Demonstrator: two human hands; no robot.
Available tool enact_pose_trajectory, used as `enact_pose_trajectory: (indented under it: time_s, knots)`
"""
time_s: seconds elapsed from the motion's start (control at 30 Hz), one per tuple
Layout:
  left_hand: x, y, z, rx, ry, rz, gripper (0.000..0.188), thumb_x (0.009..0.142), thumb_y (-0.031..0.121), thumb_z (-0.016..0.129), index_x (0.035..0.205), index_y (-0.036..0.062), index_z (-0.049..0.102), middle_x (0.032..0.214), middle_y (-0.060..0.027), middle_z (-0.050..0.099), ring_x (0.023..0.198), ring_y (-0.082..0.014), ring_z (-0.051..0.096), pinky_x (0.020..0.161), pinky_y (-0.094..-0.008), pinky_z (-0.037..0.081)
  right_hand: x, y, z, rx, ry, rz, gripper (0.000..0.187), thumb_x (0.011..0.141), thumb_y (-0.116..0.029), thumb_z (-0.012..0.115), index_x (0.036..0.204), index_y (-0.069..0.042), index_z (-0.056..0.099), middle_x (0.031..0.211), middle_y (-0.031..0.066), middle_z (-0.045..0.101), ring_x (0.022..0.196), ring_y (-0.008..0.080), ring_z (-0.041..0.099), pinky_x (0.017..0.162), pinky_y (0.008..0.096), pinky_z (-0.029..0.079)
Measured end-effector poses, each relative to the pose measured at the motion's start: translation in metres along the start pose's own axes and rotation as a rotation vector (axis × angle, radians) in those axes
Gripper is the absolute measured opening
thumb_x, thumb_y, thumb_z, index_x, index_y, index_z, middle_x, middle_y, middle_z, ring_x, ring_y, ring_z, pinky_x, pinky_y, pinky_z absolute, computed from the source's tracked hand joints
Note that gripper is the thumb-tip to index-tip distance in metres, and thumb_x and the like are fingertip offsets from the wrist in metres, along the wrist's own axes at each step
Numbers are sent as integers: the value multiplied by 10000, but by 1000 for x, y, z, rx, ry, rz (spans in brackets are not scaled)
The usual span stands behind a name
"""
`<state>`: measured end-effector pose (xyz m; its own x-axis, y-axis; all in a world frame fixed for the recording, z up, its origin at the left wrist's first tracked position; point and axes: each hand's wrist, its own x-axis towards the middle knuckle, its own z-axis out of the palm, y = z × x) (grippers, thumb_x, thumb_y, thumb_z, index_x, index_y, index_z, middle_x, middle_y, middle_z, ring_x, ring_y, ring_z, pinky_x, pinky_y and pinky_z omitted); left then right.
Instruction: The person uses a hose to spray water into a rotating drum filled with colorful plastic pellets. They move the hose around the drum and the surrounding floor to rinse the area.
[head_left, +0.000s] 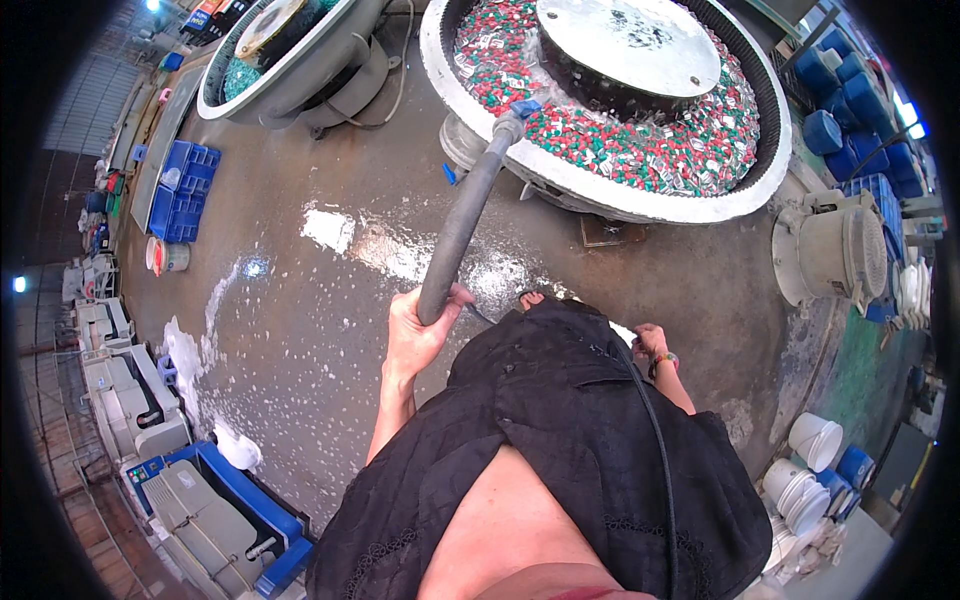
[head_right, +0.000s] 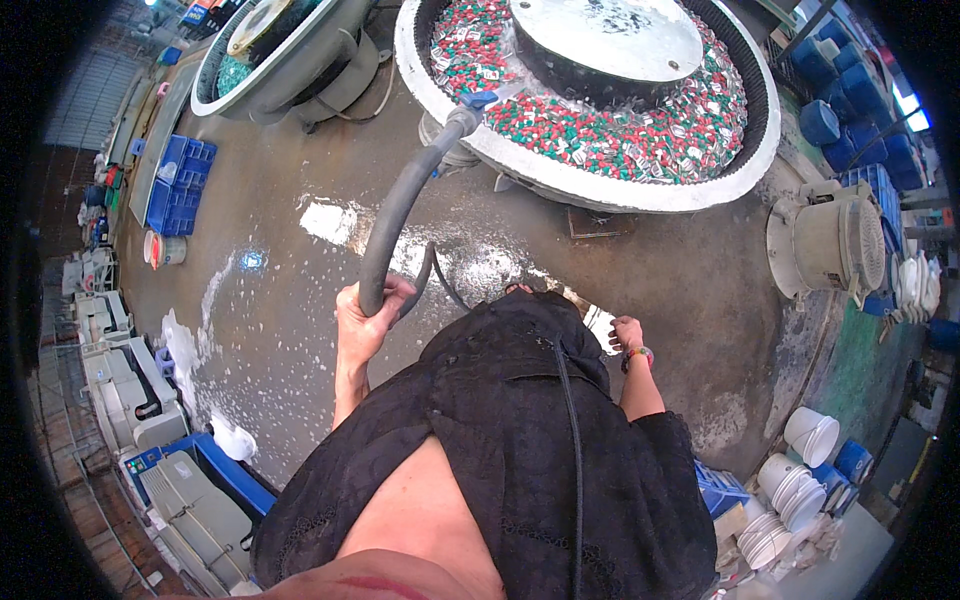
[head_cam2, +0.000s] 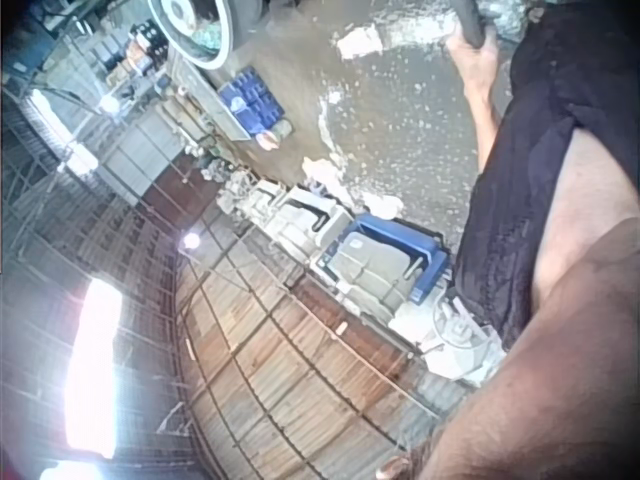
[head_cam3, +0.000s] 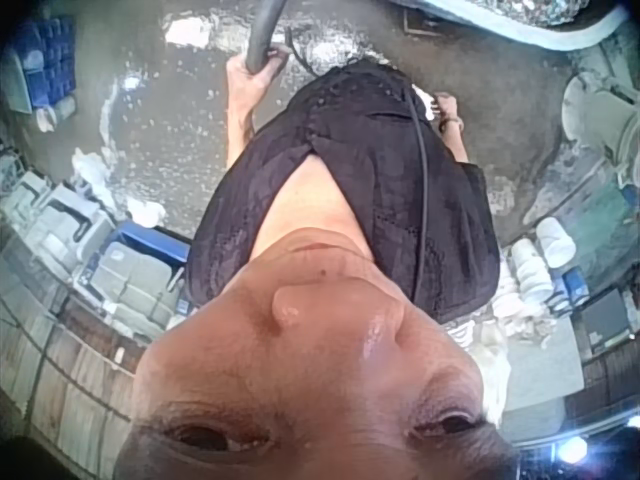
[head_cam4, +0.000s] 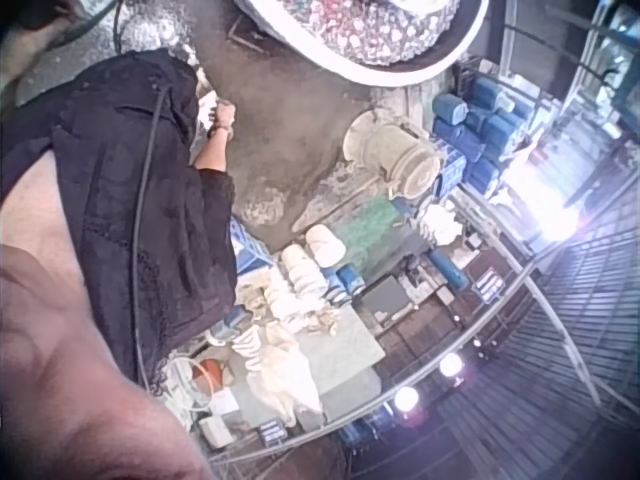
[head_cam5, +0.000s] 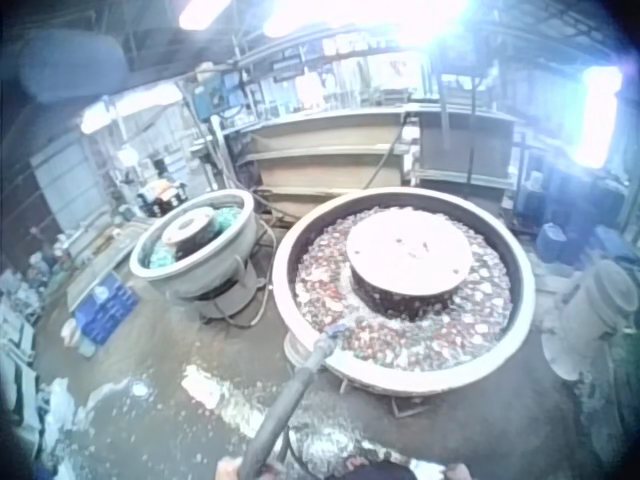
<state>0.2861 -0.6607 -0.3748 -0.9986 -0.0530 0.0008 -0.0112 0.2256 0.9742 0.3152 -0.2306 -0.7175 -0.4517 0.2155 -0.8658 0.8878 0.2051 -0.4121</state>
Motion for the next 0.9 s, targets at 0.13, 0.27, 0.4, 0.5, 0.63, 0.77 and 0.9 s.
enact_pose_trajectory:
  time_s: [0.13,0.27,0.4,0.5,0.63,0.77,0.9]
  knots:
    - [-4,-1,-3,18,-27,-75,142,754,-75,559,827,-3,658,746,-48,674,726,-98,627,696,-256,489,3,15,-4,-20,18,-5,185,847,-165,524,981,-69,607,673,79,604,508,185,577,439,331,483]
    - [-5,3,-3,34,-34,-79,153,740,-78,563,828,3,659,744,-43,674,723,-91,626,690,-252,484,5,23,-5,-10,21,29,168,844,-171,535,950,-64,609,665,77,604,508,190,582,433,336,487]
    - [-8,2,-3,26,-27,-69,163,735,-80,564,831,7,663,746,-44,675,728,-94,629,696,-257,487,1,16,-2,-21,17,22,162,842,-164,539,944,-64,614,668,80,603,495,190,574,422,337,482]
    - [-8,2,-5,39,-44,-48,174,734,-85,559,837,7,664,758,-47,677,737,-102,634,707,-264,491,5,14,1,-14,12,1,176,841,-158,538,970,-67,617,670,82,598,478,185,559,419,336,480]
    - [-9,6,-5,36,-40,-56,175,735,-85,558,842,6,662,770,-48,680,744,-108,636,717,-270,494,5,3,5,8,-27,-13,195,837,-156,542,993,-73,623,671,79,591,481,175,544,428,334,483]
    - [-9,6,-4,33,-31,-61,165,739,-79,560,841,4,660,769,-48,679,738,-108,634,712,-270,493,2,0,10,-4,-18,-28,186,834,-161,541,968,-71,634,675,75,590,512,169,548,437,332,488]
    - [-8,7,-5,67,-36,-88,154,740,-74,565,837,2,658,755,-50,675,725,-105,627,691,-266,488,-8,-2,9,-38,4,-18,185,838,-166,531,953,-70,639,676,71,590,520,169,552,440,330,492]
